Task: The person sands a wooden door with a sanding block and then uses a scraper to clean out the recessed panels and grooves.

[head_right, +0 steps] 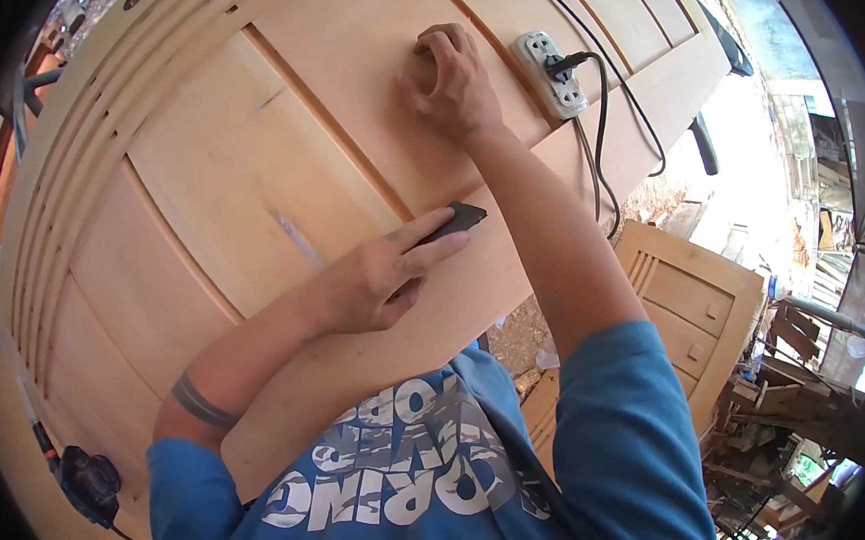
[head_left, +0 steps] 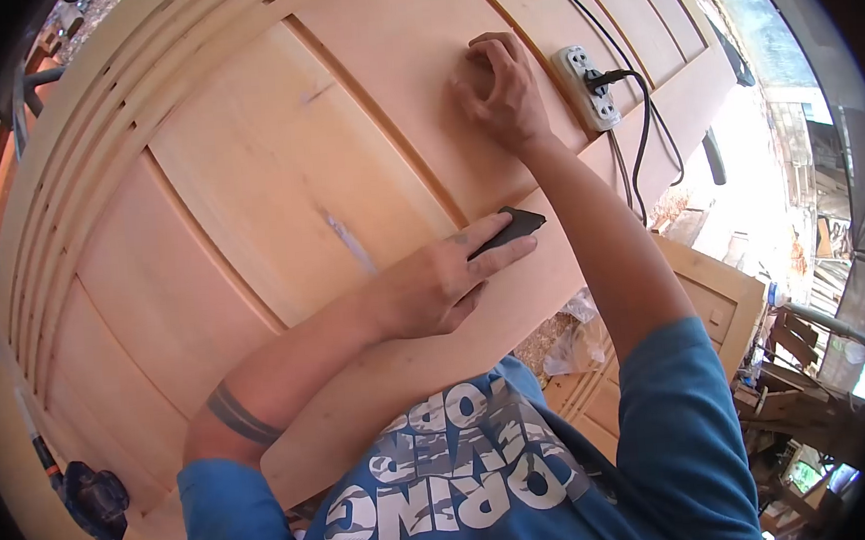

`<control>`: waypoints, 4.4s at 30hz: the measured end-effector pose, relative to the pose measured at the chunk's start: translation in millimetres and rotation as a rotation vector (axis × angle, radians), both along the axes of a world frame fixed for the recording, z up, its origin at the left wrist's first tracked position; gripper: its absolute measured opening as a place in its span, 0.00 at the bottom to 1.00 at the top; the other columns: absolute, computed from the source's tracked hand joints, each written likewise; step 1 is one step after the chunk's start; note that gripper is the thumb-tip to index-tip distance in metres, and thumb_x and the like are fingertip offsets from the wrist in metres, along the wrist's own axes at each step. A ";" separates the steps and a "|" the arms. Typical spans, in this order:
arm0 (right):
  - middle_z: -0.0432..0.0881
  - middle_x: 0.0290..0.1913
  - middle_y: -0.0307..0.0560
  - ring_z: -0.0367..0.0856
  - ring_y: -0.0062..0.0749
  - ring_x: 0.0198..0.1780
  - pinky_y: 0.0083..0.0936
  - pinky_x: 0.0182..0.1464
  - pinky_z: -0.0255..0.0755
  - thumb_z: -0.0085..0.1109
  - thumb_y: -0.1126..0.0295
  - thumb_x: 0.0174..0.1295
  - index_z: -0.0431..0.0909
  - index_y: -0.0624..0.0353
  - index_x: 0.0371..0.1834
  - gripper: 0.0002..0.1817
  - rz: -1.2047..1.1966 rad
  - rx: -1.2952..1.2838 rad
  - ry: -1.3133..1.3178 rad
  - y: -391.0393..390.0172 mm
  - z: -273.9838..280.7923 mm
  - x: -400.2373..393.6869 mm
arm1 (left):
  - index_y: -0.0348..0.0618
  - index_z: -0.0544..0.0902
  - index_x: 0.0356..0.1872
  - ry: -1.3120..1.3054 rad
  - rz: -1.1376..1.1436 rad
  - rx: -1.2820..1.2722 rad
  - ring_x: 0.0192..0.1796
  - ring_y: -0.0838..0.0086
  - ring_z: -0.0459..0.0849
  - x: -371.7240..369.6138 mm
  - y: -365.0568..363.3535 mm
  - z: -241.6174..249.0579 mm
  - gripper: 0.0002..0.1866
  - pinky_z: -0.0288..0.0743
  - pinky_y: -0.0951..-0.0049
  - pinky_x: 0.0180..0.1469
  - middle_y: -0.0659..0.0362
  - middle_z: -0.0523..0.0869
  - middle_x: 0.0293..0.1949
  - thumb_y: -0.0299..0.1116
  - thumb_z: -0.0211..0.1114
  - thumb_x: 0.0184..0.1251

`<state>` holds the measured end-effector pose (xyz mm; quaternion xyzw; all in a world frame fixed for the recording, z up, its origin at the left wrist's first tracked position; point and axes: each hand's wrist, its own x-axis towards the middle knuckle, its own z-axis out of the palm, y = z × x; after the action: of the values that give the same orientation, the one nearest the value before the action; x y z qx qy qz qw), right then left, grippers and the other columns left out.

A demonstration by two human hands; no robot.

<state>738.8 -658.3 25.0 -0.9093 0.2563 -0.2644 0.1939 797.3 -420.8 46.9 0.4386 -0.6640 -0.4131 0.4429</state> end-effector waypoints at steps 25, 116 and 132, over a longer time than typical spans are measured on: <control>0.75 0.51 0.49 0.74 0.46 0.56 0.37 0.58 0.70 0.66 0.65 0.53 0.75 0.63 0.43 0.17 -0.018 -0.045 0.025 -0.6 3.8 1.7 | 0.45 0.68 0.65 0.358 0.184 0.433 0.69 0.59 0.73 38.9 113.5 -3.4 0.24 0.64 0.63 0.69 0.49 0.74 0.66 0.26 0.59 0.69; 0.77 0.50 0.50 0.80 0.43 0.50 0.33 0.56 0.76 0.66 0.69 0.57 0.75 0.64 0.46 0.17 0.030 -0.079 -0.007 2.9 4.6 3.9 | 0.40 0.67 0.65 0.190 0.318 0.686 0.69 0.56 0.73 46.6 113.2 22.5 0.23 0.60 0.61 0.73 0.46 0.75 0.64 0.20 0.52 0.69; 0.74 0.47 0.56 0.77 0.49 0.49 0.38 0.53 0.73 0.63 0.72 0.51 0.73 0.65 0.43 0.16 0.061 0.003 0.003 4.8 13.8 4.0 | 0.42 0.77 0.55 0.175 0.340 0.452 0.55 0.63 0.83 26.2 64.0 10.5 0.16 0.73 0.63 0.60 0.52 0.84 0.51 0.20 0.53 0.69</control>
<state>742.7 -653.5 38.9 -0.9167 0.2293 -0.2566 0.2029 823.5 -356.8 57.5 0.5937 -0.4313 -0.5065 0.4527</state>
